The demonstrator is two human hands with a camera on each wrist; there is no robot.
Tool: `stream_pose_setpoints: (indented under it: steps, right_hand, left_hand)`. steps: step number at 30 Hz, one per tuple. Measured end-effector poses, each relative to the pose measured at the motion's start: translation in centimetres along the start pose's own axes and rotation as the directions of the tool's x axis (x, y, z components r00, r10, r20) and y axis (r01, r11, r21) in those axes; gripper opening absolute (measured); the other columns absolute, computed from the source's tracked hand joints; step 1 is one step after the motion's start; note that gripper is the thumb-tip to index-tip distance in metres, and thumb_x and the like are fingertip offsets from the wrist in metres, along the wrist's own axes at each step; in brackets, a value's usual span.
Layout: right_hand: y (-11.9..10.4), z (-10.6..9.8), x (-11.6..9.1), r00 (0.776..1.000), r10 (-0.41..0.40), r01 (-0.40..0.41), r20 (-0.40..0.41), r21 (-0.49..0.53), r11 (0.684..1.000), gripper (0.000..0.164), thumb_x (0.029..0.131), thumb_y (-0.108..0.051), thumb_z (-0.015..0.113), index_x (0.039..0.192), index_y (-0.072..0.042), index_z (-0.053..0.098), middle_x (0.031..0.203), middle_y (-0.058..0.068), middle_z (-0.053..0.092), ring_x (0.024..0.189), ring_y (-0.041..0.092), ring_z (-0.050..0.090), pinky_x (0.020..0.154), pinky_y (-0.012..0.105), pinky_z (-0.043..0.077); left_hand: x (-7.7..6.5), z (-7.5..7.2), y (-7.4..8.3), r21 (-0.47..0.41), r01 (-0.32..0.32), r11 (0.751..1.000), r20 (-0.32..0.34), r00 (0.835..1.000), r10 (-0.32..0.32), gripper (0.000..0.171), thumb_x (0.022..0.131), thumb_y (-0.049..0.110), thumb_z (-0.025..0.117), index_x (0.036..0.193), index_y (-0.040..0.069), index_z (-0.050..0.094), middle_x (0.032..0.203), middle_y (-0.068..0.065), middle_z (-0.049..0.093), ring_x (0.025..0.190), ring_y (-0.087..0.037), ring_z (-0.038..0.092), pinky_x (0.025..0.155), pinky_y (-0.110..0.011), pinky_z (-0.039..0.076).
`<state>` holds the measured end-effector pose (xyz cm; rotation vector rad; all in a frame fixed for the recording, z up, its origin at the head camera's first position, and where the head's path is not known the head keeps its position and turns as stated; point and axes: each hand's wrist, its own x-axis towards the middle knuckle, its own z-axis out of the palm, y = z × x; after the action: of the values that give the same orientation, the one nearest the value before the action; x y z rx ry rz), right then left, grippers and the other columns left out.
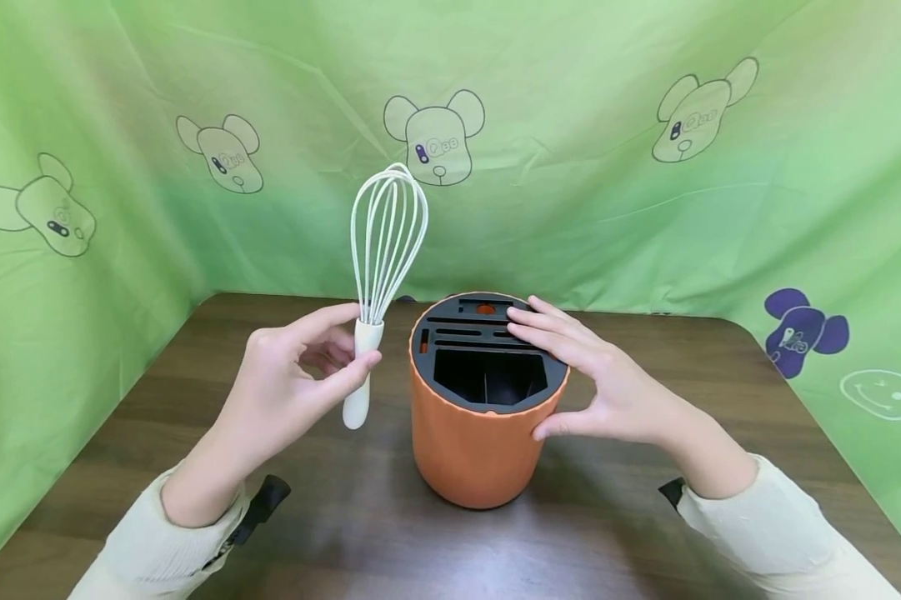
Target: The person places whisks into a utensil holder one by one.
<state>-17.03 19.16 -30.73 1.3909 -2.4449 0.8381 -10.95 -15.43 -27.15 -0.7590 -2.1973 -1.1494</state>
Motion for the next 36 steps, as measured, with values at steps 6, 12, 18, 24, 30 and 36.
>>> stream_pose_setpoints:
  steps: [6, 12, 18, 24, 30, 36]
  right_hand:
    - [0.1, 0.1, 0.1, 1.0, -0.008, 0.008, -0.003, 0.0, 1.0, 0.103, 0.063, -0.037, 0.093, 0.15, -0.012, 0.044, 0.159, 0.003, 0.038, 0.154, 0.026, 0.019, 0.124, 0.022, 0.016]
    - [0.1, 0.1, 0.1, 1.0, -0.017, 0.017, -0.008, -0.002, 1.0, 0.103, 0.063, -0.037, 0.093, 0.15, -0.011, 0.044, 0.159, 0.004, 0.039, 0.154, 0.028, 0.02, 0.124, 0.023, 0.016]
    - [0.0, 0.1, 0.1, 1.0, -0.002, 0.002, -0.002, 0.007, 1.0, 0.103, 0.063, -0.037, 0.093, 0.15, -0.012, 0.044, 0.159, 0.003, 0.039, 0.154, 0.027, 0.019, 0.123, 0.022, 0.016]
    - [0.0, 0.1, -0.1, 1.0, 0.005, -0.005, -0.006, 0.011, 1.0, 0.103, 0.063, -0.036, 0.093, 0.15, -0.012, 0.044, 0.159, 0.003, 0.039, 0.154, 0.026, 0.019, 0.123, 0.022, 0.016]
    - [0.1, 0.2, -0.2, 1.0, -0.005, 0.005, -0.013, 0.004, 1.0, 0.102, 0.064, -0.039, 0.092, 0.15, -0.014, 0.043, 0.159, 0.001, 0.038, 0.154, 0.025, 0.019, 0.123, 0.021, 0.016]
    - [0.1, 0.2, -0.1, 1.0, -0.003, 0.003, -0.004, 0.0, 1.0, 0.102, 0.066, -0.04, 0.091, 0.152, -0.016, 0.041, 0.159, 0.0, 0.037, 0.154, 0.023, 0.018, 0.122, 0.02, 0.016]
  left_hand:
    - [0.7, 0.0, 0.2, -0.021, -0.031, 0.999, -0.064, 0.998, 0.029, 0.035, 0.077, -0.003, 0.08, 0.11, 0.003, 0.071, 0.073, 0.0, 0.072, 0.065, -0.002, 0.064, 0.06, -0.016, 0.054]
    - [1.2, 0.3, 0.6, -0.084, -0.029, 0.996, -0.097, 0.995, 0.021, 0.035, 0.077, -0.004, 0.08, 0.11, 0.002, 0.071, 0.072, -0.003, 0.073, 0.066, -0.002, 0.065, 0.063, -0.017, 0.055]
    - [1.7, 1.0, 0.9, -0.139, -0.03, 0.99, -0.132, 0.991, 0.012, 0.039, 0.076, -0.007, 0.079, 0.113, -0.002, 0.069, 0.073, -0.009, 0.072, 0.065, -0.002, 0.065, 0.063, -0.017, 0.055]
    - [2.2, 1.6, 1.0, -0.17, -0.027, 0.985, -0.154, 0.988, 0.001, 0.039, 0.076, -0.008, 0.079, 0.113, -0.003, 0.068, 0.072, -0.011, 0.072, 0.062, -0.003, 0.063, 0.061, -0.017, 0.054]
    - [2.6, 2.5, 0.9, -0.213, 0.007, 0.977, -0.163, 0.986, -0.043, 0.04, 0.077, -0.007, 0.079, 0.115, -0.003, 0.068, 0.074, -0.013, 0.073, 0.061, -0.005, 0.063, 0.06, -0.018, 0.054]
    - [3.0, 3.5, 0.9, -0.262, -0.018, 0.965, -0.192, 0.981, -0.034, 0.042, 0.076, -0.008, 0.079, 0.116, -0.004, 0.067, 0.074, -0.016, 0.073, 0.06, -0.005, 0.064, 0.06, -0.019, 0.054]
